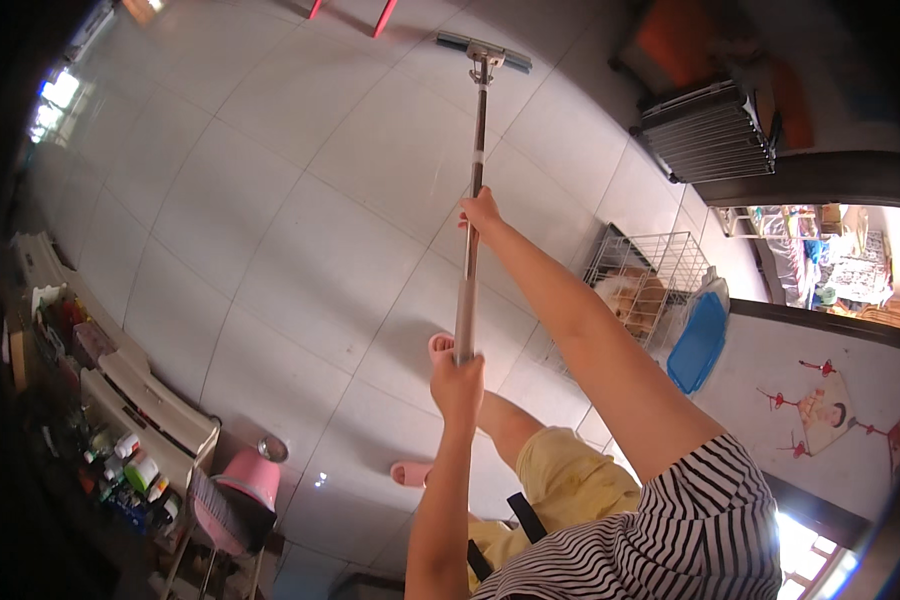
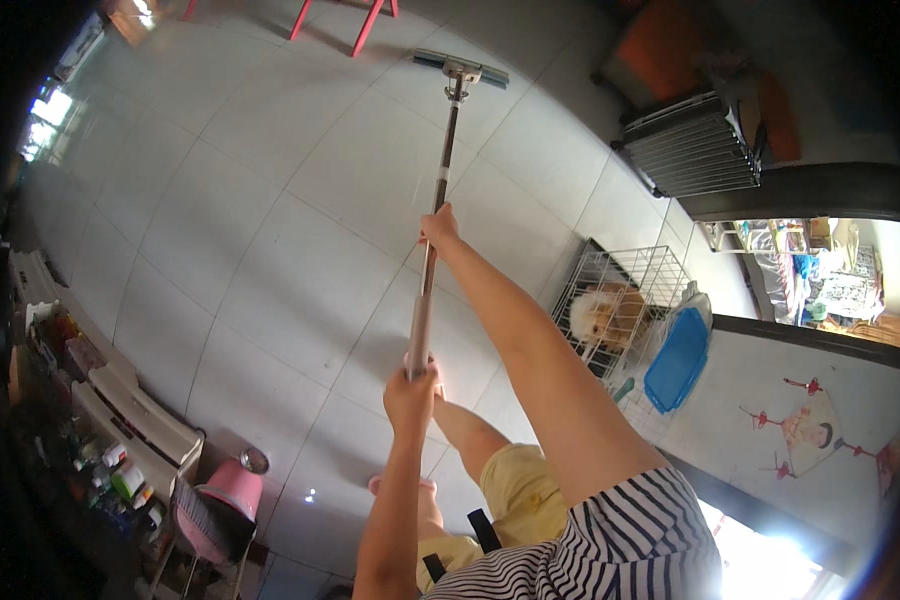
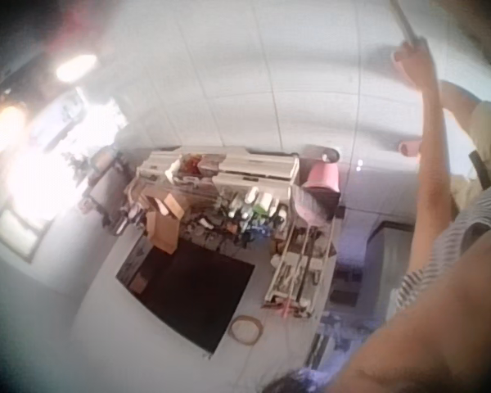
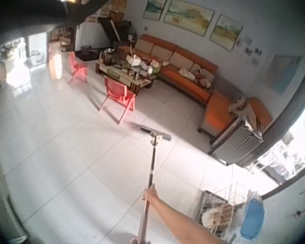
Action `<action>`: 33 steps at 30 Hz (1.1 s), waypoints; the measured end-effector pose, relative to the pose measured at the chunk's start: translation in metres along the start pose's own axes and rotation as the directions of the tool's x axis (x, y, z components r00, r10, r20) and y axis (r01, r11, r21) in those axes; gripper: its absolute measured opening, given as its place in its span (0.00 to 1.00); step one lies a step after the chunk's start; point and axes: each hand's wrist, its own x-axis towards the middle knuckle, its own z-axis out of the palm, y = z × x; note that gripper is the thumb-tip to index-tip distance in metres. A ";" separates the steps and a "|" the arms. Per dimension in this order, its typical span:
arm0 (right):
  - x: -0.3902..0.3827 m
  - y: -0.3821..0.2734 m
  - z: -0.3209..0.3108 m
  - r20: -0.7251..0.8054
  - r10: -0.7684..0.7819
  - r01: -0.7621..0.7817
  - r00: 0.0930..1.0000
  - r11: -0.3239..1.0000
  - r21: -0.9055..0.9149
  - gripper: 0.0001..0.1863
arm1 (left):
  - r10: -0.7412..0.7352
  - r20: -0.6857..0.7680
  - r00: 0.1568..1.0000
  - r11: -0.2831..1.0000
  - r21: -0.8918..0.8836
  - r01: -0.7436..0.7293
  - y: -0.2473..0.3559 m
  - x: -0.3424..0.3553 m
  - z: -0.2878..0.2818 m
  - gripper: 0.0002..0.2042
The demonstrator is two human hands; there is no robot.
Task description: The person mops a tiled floor using a flat mop, moving around furniture and a gas cylinder. They pause to pick up a small piece of debris from the floor with their hand and then resume mopping.
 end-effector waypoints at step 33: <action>-0.049 0.124 -0.059 0.036 0.019 -0.025 0.999 0.981 0.191 0.15 | 0.071 0.160 0.985 0.997 0.027 -0.077 -0.087 -0.042 0.034 0.17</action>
